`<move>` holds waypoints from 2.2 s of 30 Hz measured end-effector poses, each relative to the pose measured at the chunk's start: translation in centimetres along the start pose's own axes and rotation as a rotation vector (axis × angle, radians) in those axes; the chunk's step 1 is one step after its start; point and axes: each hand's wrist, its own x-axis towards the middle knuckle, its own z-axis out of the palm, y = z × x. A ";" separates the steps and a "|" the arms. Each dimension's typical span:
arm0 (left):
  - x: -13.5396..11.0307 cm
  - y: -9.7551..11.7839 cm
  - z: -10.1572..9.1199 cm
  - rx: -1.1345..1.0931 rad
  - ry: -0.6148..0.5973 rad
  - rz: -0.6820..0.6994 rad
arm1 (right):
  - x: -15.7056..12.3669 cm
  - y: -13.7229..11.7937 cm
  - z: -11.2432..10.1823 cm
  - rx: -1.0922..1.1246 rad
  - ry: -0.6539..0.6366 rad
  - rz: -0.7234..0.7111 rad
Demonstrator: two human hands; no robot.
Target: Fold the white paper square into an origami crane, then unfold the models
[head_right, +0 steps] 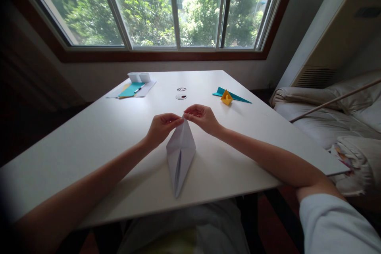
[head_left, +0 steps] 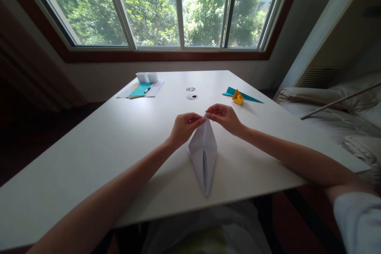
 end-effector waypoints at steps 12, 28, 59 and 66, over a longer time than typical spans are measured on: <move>0.0 0.2 0.1 -0.012 -0.005 -0.004 | 0.3 0.7 -0.1 0.133 -0.039 0.068; -0.1 0.5 0.1 0.006 -0.032 0.002 | 0.2 -0.2 0.3 0.055 -0.070 0.039; -2.0 -0.9 -3.0 1.081 -0.519 0.094 | -2.4 2.3 -0.7 -1.040 -0.353 -0.180; -2.7 -0.9 -3.5 1.089 -0.702 -0.026 | -2.8 1.4 -0.5 -1.098 -0.463 -0.183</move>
